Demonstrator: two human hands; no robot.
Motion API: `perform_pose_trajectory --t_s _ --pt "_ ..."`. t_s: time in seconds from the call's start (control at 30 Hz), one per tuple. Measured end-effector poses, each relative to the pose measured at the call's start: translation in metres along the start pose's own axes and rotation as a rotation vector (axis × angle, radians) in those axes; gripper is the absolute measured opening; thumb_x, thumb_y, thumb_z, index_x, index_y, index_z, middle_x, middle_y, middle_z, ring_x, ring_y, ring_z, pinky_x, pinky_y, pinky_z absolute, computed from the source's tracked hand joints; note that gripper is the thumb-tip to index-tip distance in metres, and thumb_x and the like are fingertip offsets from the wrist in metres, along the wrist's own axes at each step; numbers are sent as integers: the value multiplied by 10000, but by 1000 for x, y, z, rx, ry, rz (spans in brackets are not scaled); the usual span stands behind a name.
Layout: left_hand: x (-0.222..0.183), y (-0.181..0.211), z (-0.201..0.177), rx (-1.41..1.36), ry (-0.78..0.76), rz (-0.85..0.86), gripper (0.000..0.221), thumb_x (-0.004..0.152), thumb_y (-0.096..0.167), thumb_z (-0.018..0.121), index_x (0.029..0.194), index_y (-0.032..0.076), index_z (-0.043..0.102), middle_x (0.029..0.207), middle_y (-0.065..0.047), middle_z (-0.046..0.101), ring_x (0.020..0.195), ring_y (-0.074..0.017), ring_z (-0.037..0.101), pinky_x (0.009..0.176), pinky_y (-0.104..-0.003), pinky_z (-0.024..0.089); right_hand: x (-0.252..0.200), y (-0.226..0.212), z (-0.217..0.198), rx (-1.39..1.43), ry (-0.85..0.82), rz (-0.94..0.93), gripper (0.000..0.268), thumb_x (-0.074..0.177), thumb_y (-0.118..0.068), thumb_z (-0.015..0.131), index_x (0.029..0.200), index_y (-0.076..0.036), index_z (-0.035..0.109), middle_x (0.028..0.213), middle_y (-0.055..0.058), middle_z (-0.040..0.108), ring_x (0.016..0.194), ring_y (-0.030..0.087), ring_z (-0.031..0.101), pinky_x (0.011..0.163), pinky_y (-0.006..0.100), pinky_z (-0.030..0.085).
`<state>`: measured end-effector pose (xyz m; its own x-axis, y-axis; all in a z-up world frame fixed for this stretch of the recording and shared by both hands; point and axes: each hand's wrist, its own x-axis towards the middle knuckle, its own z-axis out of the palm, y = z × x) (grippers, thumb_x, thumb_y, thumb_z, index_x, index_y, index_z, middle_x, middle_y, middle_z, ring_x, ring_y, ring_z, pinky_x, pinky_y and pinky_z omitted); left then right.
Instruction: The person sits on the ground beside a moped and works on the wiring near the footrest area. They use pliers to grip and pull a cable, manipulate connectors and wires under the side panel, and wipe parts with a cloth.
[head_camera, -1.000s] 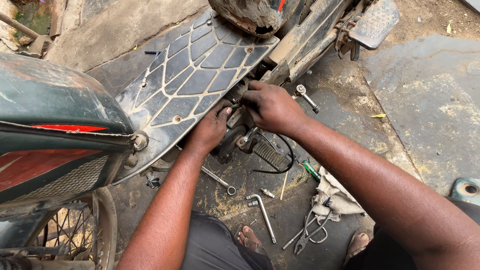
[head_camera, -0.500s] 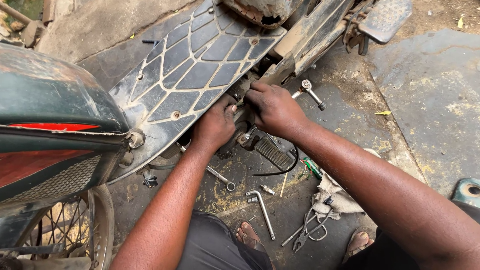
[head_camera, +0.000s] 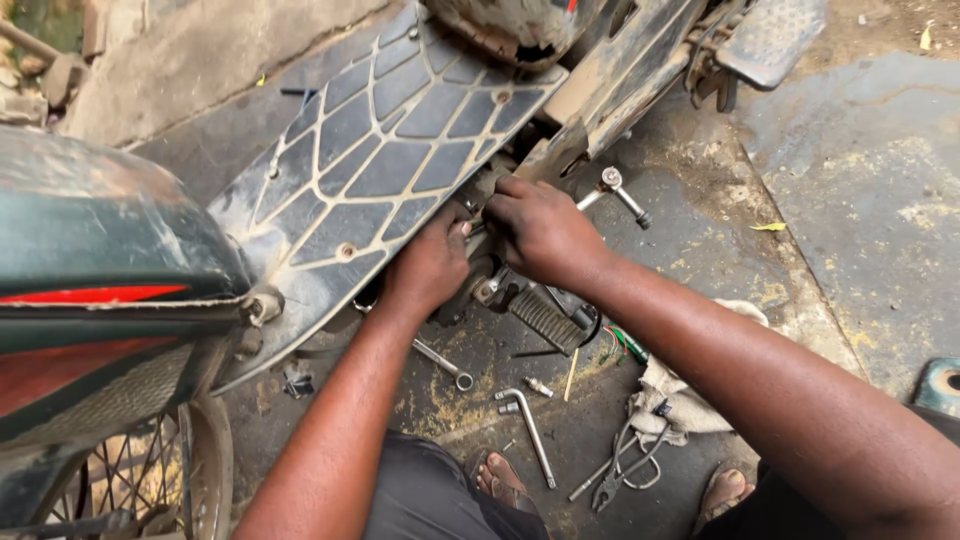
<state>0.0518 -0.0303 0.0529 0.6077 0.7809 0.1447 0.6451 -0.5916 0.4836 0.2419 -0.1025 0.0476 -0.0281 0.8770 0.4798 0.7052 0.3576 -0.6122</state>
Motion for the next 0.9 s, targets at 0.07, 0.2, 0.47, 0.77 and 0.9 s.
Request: perform_pose_trajectory --t_s 0.07,0.2,0.47,0.77,0.9 --pt "3 -1 -3 -15 -12 -2 190 993 168 623 1136 49 659 1017 -186 706 944 -361 689 847 -478 527 5 6 -6 42 -16 12 180 836 -94 715 1009 -42 711 1015 163 668 929 391 661 820 487 530" --pt "3 1 -4 -64 -37 -33 219 1022 202 596 1166 48 654 1045 -184 702 967 -345 684 883 -459 519 11 23 -12 159 -88 36 159 864 -158 764 969 -45 729 976 148 685 942 371 672 819 465 531" --pt "1 9 -7 -83 36 3 209 1016 226 618 1111 56 694 1017 -161 716 949 -323 694 861 -441 535 5 17 -12 170 -43 20 145 878 -122 745 968 -24 686 958 152 659 928 377 667 791 466 533" --pt "-4 8 4 8 92 -17 162 988 196 653 1080 73 708 975 -153 721 921 -349 704 805 -466 540 -3 3 -2 118 59 19 207 882 -77 701 1080 -36 654 1034 176 647 960 432 651 783 502 535" --pt "-3 2 6 3 107 8 150 978 187 656 1076 84 702 979 -155 719 923 -366 701 792 -476 534 -2 6 7 102 67 46 191 889 -86 699 1067 -36 651 1034 175 645 976 428 650 808 507 531"
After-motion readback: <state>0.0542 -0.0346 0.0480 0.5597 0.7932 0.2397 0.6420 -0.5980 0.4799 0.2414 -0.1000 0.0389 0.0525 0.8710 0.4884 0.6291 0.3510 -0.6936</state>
